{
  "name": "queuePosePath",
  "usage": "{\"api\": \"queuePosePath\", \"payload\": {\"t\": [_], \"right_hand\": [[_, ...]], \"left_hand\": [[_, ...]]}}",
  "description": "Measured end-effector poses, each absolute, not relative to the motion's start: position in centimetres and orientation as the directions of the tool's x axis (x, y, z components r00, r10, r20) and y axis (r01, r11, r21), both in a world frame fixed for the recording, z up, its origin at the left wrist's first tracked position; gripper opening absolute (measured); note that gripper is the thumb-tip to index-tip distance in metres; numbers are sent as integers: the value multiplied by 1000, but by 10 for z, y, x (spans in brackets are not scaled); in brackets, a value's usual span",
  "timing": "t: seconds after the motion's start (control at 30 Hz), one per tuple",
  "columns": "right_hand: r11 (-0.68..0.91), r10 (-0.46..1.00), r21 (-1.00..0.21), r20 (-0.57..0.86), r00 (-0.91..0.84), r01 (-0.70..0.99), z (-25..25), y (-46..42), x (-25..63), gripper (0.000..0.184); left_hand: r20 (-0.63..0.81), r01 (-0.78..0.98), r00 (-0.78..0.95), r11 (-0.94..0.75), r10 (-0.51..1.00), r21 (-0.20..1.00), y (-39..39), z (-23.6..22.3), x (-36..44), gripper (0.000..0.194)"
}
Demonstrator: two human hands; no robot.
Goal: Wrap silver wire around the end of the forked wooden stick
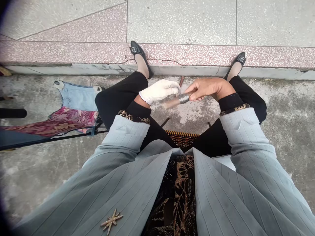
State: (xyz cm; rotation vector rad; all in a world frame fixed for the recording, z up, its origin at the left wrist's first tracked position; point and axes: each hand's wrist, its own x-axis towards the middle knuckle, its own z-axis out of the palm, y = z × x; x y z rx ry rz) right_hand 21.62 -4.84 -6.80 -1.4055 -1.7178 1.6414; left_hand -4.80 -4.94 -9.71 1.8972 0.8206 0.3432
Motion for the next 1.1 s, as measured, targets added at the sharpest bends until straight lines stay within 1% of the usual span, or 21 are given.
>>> {"api": "queuePosePath", "payload": {"t": [0.03,0.07,0.13,0.2,0.27,0.33,0.4,0.43,0.5,0.57,0.6,0.63,0.7,0.77,0.83,0.87,0.9,0.93,0.97,1.03,1.1], "right_hand": [[-204,776,-896,-394,-492,395,-60,-51,216,39],[-215,753,-901,-398,-524,376,-52,-53,215,43],[-201,814,-941,-316,-487,273,-41,-59,210,48],[-176,894,-962,-245,-375,208,-39,-64,202,49],[-177,935,-950,-244,-256,259,-48,-68,196,53],[-157,952,-915,-241,-190,372,-62,-73,191,56],[-92,966,-828,-208,-151,553,-77,-79,188,53],[-54,968,-746,-202,-148,664,-83,-83,187,49],[26,959,-539,-225,-174,842,-90,-92,183,44],[105,916,-373,-324,-235,922,-91,-99,179,41],[151,879,-336,-385,-282,930,-91,-101,178,38],[190,832,-337,-444,-333,922,-91,-102,179,35],[214,726,-423,-534,-433,881,-91,-102,183,31],[165,619,-564,-580,-530,809,-89,-100,191,31],[77,520,-720,-562,-644,690,-86,-99,198,35],[31,500,-793,-515,-696,608,-84,-100,200,39],[-19,522,-856,-449,-725,517,-82,-100,201,45],[-66,589,-905,-375,-716,420,-80,-101,201,51],[-104,685,-939,-307,-660,329,-80,-101,199,56],[-137,865,-972,-213,-455,193,-84,-100,194,61],[-155,934,-973,-201,-294,172,-93,-98,190,65]], "left_hand": [[-105,371,701,-235,706,899,-50,-97,-48,23],[-98,355,672,-203,734,913,-50,-96,-47,24],[-92,348,643,-184,760,919,-52,-94,-47,26],[-92,376,672,-231,735,897,-56,-90,-49,27],[-101,423,706,-302,701,854,-63,-87,-52,28],[-113,479,728,-384,676,790,-72,-86,-55,31],[-129,548,733,-467,668,694,-81,-87,-58,33],[-143,587,728,-503,671,634,-85,-89,-59,33],[-175,654,711,-550,681,520,-92,-92,-60,32],[-204,677,712,-581,672,451,-96,-94,-59,31],[-216,678,717,-592,662,436,-97,-94,-59,30],[-226,673,724,-598,651,436,-98,-95,-59,30],[-226,651,739,-585,635,484,-97,-96,-60,31],[-211,604,754,-531,622,595,-94,-99,-61,31],[-202,545,755,-424,624,723,-91,-103,-62,30],[-195,507,748,-356,635,784,-89,-106,-61,30],[-187,464,734,-281,654,840,-88,-109,-60,29],[-174,409,717,-204,675,889,-86,-111,-59,29],[-163,348,692,-128,704,929,-85,-114,-57,29],[-155,267,660,-37,735,963,-84,-116,-54,28],[-159,297,652,-56,741,953,-84,-117,-52,27]]}}
